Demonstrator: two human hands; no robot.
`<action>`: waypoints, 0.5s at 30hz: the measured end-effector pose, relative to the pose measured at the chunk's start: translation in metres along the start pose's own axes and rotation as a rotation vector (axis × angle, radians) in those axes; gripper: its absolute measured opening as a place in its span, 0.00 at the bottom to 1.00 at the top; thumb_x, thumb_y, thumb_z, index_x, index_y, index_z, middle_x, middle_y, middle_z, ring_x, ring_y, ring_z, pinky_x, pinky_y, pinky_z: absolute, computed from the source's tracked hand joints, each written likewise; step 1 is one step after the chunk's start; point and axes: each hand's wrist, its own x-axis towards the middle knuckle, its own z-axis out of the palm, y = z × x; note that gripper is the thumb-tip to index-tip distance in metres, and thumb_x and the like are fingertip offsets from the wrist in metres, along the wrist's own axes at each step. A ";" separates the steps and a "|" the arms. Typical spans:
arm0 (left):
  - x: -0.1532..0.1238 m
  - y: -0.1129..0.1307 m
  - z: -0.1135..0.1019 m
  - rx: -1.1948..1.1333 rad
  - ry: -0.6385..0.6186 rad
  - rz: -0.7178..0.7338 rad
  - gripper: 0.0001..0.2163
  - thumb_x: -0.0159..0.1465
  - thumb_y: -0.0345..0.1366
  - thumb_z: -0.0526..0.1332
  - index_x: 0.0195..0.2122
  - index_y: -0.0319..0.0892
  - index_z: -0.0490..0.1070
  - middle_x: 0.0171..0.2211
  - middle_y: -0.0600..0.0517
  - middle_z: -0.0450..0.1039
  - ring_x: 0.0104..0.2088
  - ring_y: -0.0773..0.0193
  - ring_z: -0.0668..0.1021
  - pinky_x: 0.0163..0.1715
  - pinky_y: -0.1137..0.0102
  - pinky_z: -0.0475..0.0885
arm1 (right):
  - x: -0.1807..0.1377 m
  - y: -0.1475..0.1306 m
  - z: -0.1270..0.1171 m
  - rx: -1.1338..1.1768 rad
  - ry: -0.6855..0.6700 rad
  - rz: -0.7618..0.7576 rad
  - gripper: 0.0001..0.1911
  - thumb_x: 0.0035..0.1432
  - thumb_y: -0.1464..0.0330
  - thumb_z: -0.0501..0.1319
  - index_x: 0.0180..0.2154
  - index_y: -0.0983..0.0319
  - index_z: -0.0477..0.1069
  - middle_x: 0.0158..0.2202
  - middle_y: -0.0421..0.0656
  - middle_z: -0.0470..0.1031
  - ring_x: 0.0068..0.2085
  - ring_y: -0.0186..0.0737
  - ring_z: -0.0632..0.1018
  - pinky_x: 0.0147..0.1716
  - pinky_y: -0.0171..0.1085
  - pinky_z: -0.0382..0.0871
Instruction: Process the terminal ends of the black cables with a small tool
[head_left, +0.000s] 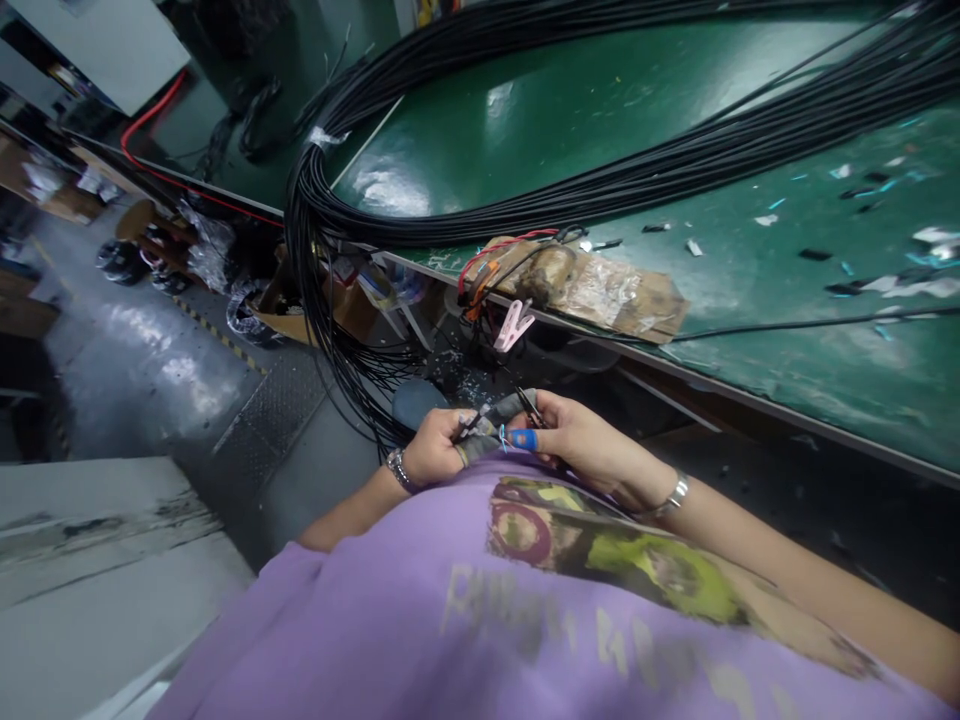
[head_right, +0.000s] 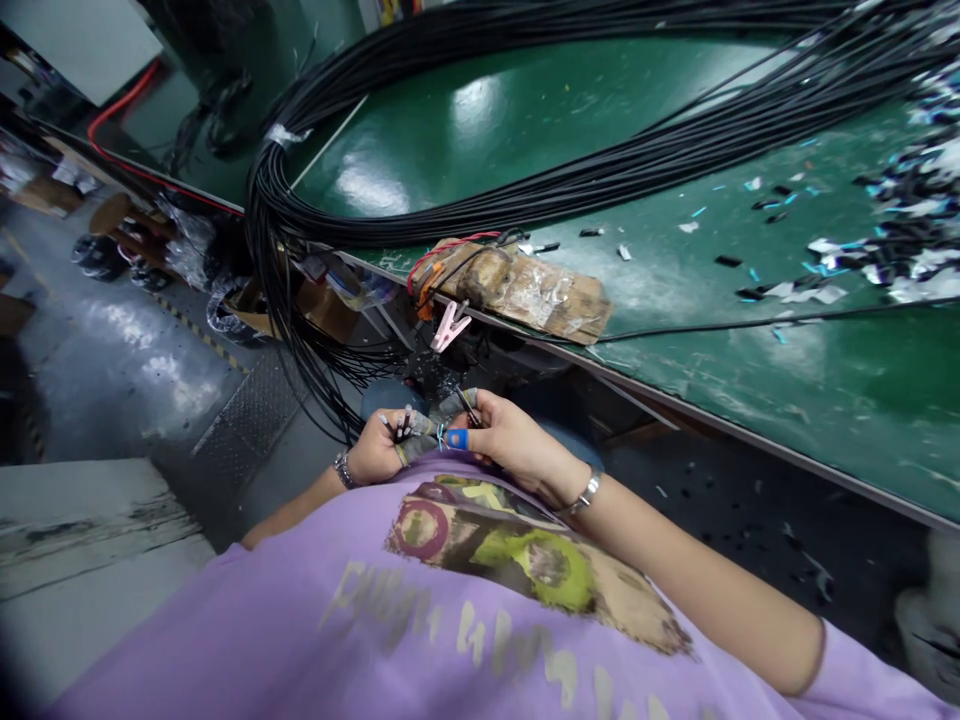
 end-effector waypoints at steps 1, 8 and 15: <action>-0.001 -0.001 0.000 0.023 -0.001 -0.003 0.22 0.51 0.54 0.66 0.21 0.35 0.68 0.19 0.55 0.63 0.22 0.73 0.64 0.23 0.77 0.64 | -0.001 -0.001 0.001 -0.013 0.005 -0.015 0.23 0.35 0.61 0.71 0.31 0.61 0.63 0.23 0.32 0.67 0.19 0.24 0.62 0.17 0.30 0.53; -0.001 -0.001 0.001 0.061 -0.006 -0.029 0.23 0.51 0.55 0.65 0.20 0.36 0.66 0.18 0.56 0.60 0.21 0.73 0.62 0.21 0.77 0.60 | -0.001 0.000 0.001 -0.048 0.081 -0.037 0.21 0.38 0.60 0.69 0.33 0.61 0.65 0.25 0.35 0.69 0.21 0.27 0.65 0.19 0.31 0.58; 0.000 0.002 0.001 -0.017 -0.004 0.011 0.22 0.51 0.51 0.66 0.19 0.36 0.64 0.18 0.57 0.59 0.20 0.75 0.60 0.20 0.78 0.59 | 0.010 0.011 0.001 -0.179 0.076 -0.286 0.11 0.43 0.67 0.63 0.32 0.61 0.68 0.30 0.40 0.74 0.32 0.37 0.75 0.35 0.38 0.71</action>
